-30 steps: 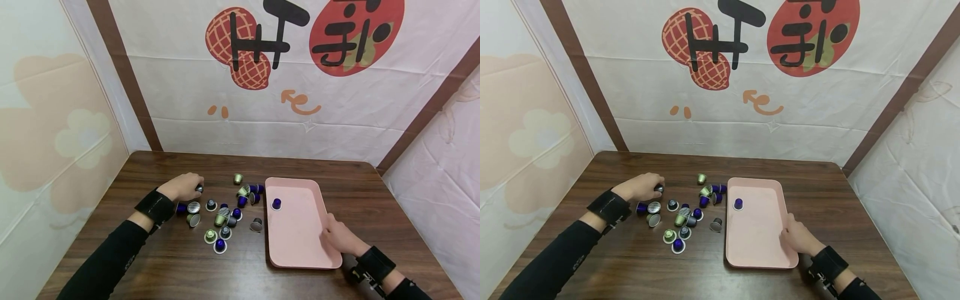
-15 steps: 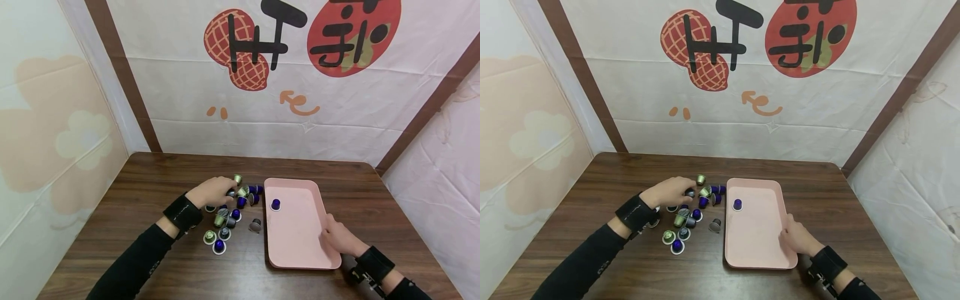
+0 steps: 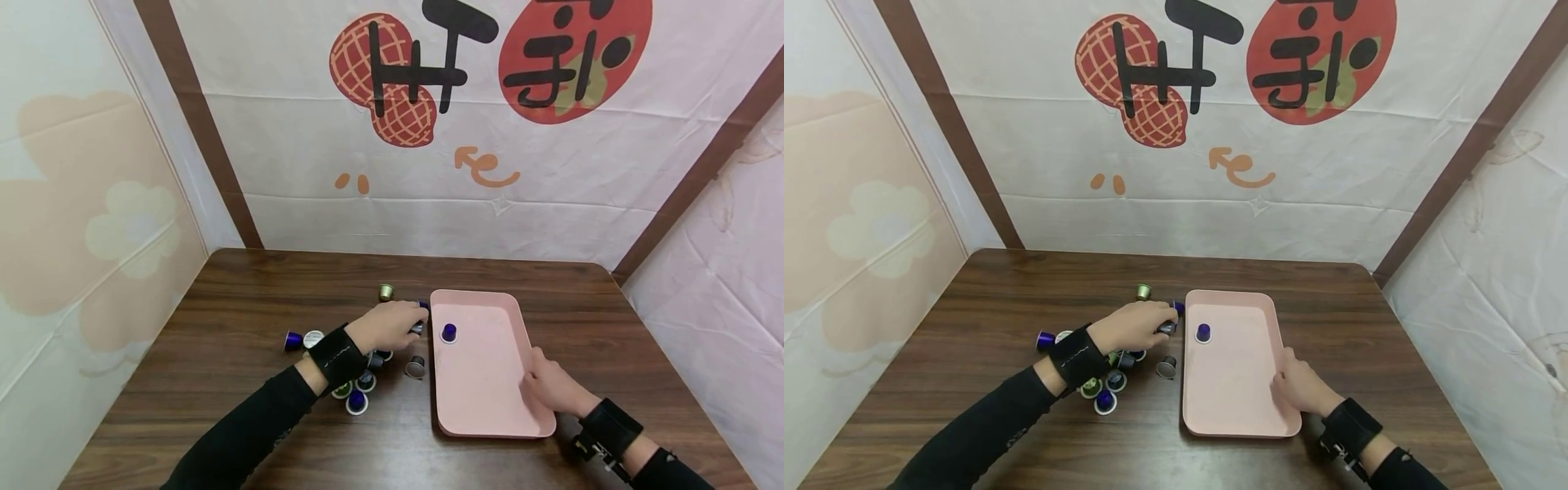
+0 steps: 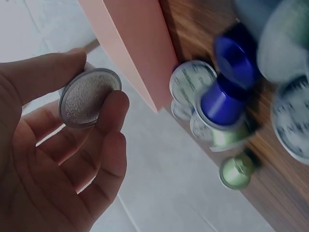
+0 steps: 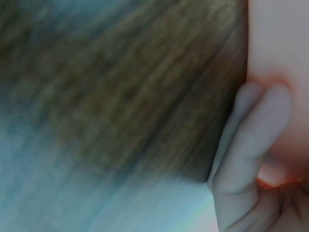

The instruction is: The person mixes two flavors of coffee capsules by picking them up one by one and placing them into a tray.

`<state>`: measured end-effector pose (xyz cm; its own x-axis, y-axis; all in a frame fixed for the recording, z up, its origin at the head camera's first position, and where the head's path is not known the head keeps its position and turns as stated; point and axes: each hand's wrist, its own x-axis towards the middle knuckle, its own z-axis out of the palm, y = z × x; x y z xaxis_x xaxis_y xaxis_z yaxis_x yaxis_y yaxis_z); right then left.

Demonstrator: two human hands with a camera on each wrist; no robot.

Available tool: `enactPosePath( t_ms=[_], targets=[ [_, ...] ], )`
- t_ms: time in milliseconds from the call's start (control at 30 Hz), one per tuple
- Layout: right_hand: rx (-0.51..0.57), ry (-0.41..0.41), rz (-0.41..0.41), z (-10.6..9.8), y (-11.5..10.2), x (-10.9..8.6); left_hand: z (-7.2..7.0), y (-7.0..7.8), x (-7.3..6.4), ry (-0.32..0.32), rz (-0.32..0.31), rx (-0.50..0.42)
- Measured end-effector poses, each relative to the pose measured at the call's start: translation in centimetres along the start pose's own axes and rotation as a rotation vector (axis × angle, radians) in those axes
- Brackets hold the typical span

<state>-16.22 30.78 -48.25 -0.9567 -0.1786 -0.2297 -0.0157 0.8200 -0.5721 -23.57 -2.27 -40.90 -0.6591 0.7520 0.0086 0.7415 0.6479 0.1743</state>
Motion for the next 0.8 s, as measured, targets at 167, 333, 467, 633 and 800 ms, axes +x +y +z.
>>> enactPosePath(
  t_ms=[167,333,467,633,800],
  targets=[
    [-0.005,0.004,-0.002,-0.1,-0.1,0.1,0.1,1.6,1.0,-0.006,0.036,0.052],
    [-0.002,0.005,0.002,-0.1,-0.2,0.2,0.3,4.0,2.2,-0.043,0.091,0.142],
    [-0.007,0.013,0.006,0.0,-0.3,0.1,0.6,5.9,3.2,-0.052,0.155,0.197],
    [-0.002,0.010,0.004,0.0,-0.4,0.0,1.2,7.6,4.3,-0.057,0.186,0.192],
    [0.011,0.016,0.000,0.1,-0.3,-0.3,2.1,8.8,5.3,-0.080,0.179,0.222]
  ],
)
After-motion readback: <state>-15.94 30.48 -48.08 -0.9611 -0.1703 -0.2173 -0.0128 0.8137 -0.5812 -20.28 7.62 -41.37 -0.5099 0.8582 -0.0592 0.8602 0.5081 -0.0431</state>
